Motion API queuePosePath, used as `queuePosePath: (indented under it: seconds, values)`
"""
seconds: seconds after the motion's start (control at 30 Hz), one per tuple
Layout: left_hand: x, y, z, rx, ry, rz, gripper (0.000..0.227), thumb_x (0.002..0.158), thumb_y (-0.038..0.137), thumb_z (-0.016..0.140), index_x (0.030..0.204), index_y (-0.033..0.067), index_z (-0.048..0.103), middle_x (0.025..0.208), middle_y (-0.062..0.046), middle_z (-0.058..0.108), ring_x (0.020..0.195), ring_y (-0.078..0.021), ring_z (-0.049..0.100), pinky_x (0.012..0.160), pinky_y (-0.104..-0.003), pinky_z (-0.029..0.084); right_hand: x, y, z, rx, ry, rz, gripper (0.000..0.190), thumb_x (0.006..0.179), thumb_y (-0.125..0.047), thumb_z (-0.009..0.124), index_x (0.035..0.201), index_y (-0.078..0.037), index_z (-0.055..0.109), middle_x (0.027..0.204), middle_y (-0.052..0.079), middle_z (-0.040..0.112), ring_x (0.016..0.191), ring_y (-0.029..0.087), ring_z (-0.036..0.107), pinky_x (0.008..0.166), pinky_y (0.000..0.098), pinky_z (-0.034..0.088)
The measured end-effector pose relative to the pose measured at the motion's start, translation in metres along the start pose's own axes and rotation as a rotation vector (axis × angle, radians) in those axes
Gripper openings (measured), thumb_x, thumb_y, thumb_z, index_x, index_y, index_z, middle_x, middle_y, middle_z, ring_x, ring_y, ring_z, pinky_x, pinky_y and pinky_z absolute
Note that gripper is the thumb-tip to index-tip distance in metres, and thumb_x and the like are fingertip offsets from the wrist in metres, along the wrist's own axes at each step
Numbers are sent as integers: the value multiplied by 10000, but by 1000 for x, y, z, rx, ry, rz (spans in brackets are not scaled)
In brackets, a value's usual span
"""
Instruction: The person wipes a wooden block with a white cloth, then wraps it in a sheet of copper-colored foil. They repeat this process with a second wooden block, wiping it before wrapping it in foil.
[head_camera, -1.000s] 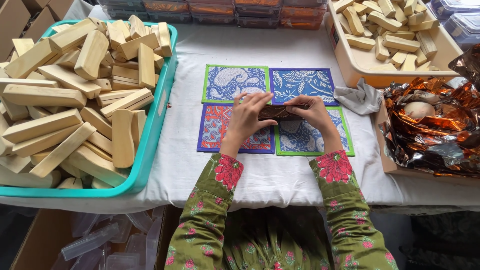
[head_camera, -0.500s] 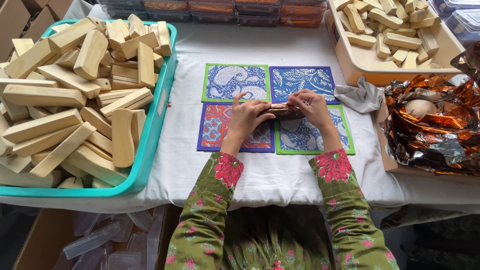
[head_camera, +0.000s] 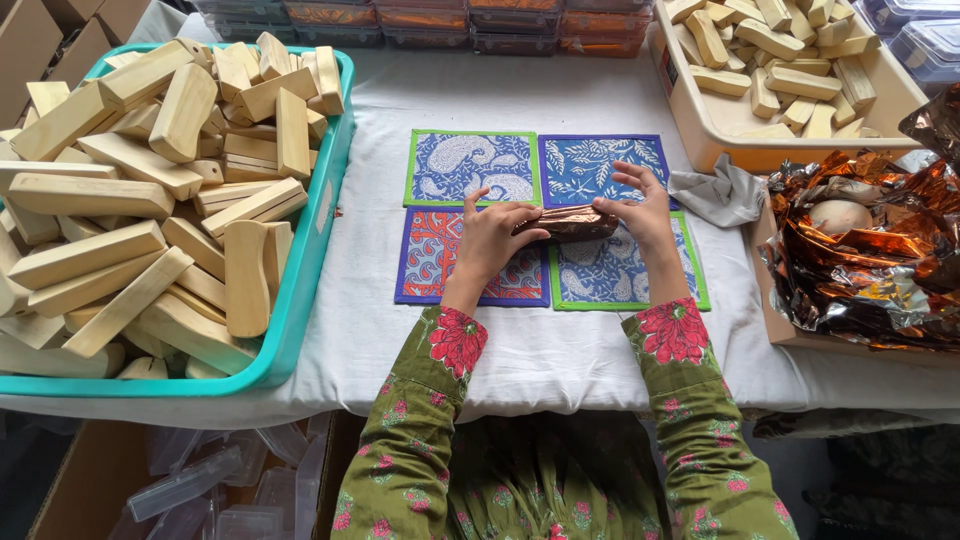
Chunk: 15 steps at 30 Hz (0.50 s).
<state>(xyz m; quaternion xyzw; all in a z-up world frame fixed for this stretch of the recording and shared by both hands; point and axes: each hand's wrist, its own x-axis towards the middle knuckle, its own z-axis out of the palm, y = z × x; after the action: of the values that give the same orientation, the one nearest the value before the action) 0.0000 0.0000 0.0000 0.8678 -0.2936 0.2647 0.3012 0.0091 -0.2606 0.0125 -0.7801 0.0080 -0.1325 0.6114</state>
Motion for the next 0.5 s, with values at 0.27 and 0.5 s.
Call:
queuePosePath:
  seconds: [0.27, 0.5]
  values:
    - [0, -2, 1, -7, 4, -9, 334, 832, 498, 759, 1021, 228, 814, 1061, 54, 789, 960, -102, 724, 1143, -499, 316, 0, -1, 0, -174, 36, -351, 346, 912, -271, 856, 1209, -116, 770, 1240, 73, 758, 1149, 205, 675, 1017, 375, 517]
    - [0, -1, -5, -14, -4, -75, 345, 869, 506, 720, 1020, 211, 817, 1029, 7, 793, 930, -135, 730, 1110, -491, 333, -25, -41, 19, -439, -287, -408, 490, 709, -352, 891, 1150, -171, 775, 1153, 24, 747, 1113, 201, 639, 994, 391, 547]
